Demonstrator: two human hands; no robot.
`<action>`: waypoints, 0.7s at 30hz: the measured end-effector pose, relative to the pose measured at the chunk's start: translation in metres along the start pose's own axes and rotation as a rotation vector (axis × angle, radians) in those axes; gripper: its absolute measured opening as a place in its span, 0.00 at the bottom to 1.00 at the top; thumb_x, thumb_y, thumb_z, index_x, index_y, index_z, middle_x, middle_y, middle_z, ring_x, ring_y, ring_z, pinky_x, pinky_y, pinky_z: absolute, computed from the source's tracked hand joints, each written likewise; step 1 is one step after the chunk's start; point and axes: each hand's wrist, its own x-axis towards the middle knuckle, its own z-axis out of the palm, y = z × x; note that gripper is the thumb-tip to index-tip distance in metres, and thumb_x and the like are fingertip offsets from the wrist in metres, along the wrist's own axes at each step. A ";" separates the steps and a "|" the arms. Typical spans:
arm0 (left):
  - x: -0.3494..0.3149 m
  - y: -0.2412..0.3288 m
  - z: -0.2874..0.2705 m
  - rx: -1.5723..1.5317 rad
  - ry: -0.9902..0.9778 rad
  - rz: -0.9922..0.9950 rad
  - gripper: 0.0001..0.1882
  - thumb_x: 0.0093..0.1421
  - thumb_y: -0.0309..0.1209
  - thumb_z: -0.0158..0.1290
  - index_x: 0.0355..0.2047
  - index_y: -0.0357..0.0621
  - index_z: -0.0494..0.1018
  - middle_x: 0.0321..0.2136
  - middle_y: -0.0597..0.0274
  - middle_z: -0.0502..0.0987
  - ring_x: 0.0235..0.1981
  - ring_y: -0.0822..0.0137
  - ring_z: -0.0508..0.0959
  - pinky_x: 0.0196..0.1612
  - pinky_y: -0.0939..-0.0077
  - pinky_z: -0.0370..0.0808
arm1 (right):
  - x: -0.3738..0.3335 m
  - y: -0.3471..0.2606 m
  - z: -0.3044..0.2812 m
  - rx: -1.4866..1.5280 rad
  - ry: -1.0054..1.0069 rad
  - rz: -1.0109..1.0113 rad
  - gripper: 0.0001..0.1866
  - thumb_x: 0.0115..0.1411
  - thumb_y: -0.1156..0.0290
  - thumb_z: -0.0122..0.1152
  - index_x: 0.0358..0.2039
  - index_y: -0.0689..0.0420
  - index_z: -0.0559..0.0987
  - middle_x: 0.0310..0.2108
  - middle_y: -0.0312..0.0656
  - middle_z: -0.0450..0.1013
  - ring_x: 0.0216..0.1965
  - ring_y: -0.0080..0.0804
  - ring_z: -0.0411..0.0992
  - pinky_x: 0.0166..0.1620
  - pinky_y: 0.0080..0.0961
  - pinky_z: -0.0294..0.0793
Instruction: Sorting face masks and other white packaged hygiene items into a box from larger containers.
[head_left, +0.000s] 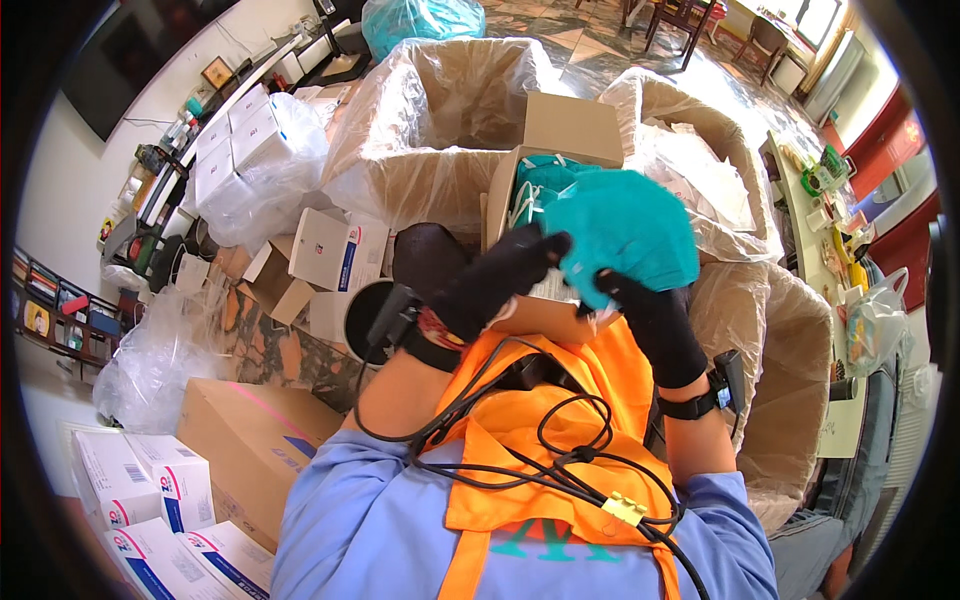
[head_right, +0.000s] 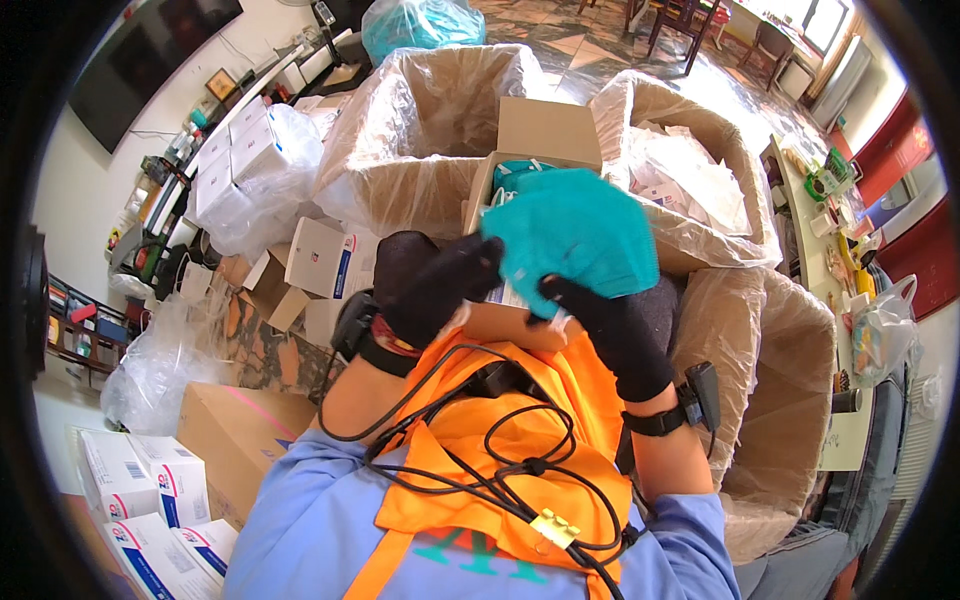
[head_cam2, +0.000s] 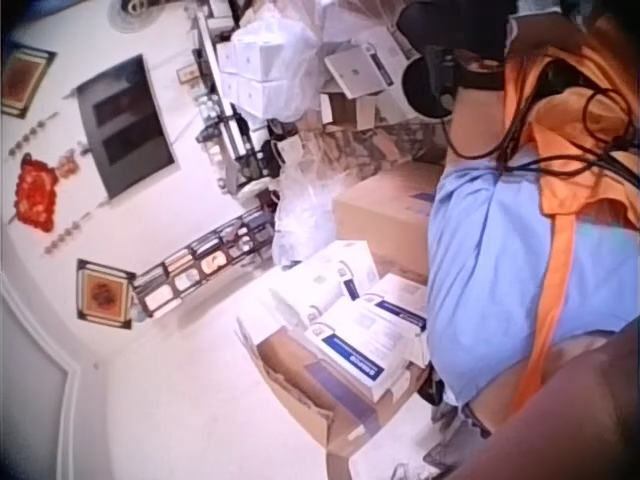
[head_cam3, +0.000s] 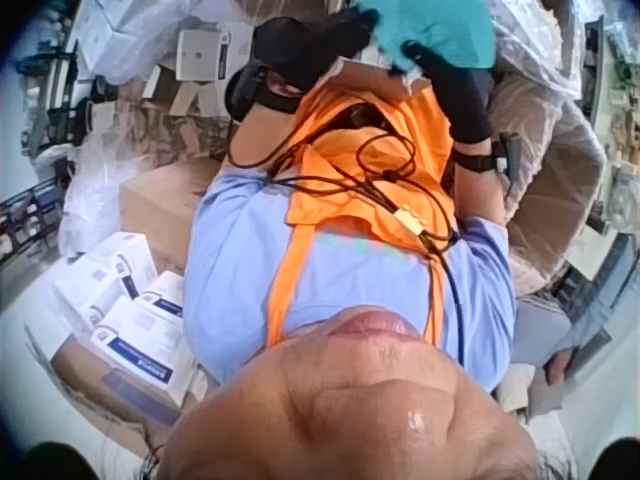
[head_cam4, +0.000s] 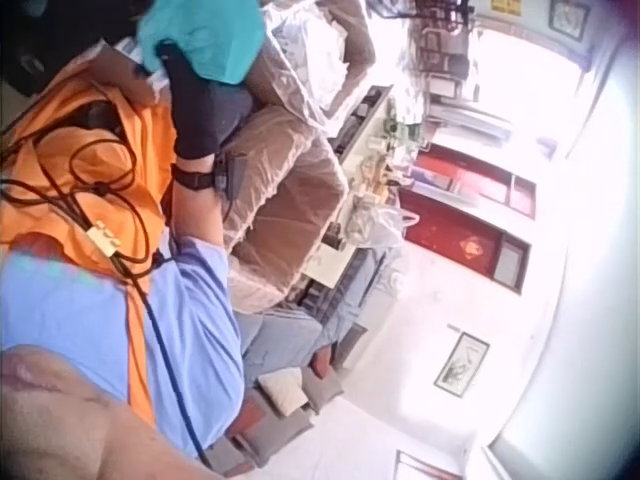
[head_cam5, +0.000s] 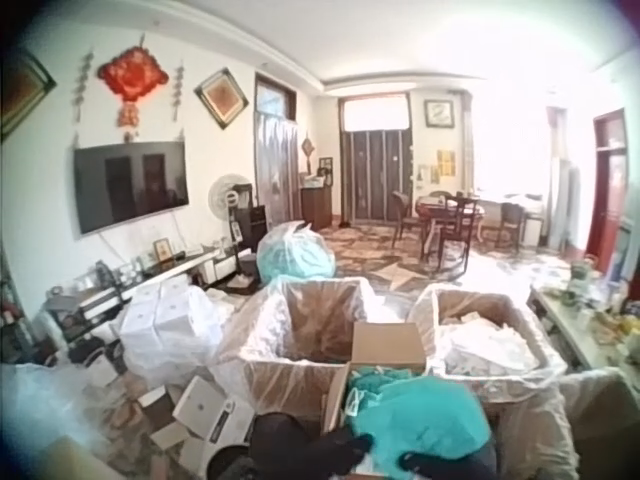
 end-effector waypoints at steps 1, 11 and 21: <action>-0.001 0.014 0.021 -0.105 -0.064 -0.106 0.17 0.65 0.39 0.53 0.50 0.44 0.72 0.42 0.62 0.78 0.40 0.78 0.77 0.41 0.79 0.74 | -0.004 -0.016 0.007 -0.237 -0.073 0.066 0.17 0.54 0.75 0.67 0.45 0.58 0.77 0.38 0.38 0.76 0.37 0.23 0.74 0.39 0.22 0.74; -0.004 0.058 0.048 0.446 0.117 -0.046 0.11 0.65 0.33 0.53 0.44 0.41 0.75 0.36 0.68 0.76 0.38 0.76 0.74 0.43 0.77 0.73 | -0.014 0.019 -0.015 0.141 -0.352 0.494 0.09 0.64 0.63 0.54 0.36 0.56 0.74 0.25 0.32 0.71 0.19 0.15 0.61 0.24 0.14 0.57; -0.018 -0.004 0.062 0.169 -0.015 0.180 0.08 0.63 0.27 0.53 0.42 0.40 0.74 0.36 0.64 0.76 0.37 0.74 0.75 0.40 0.74 0.74 | -0.010 0.018 -0.023 0.595 -0.090 0.317 0.12 0.66 0.61 0.49 0.33 0.56 0.74 0.22 0.32 0.69 0.20 0.19 0.64 0.23 0.18 0.60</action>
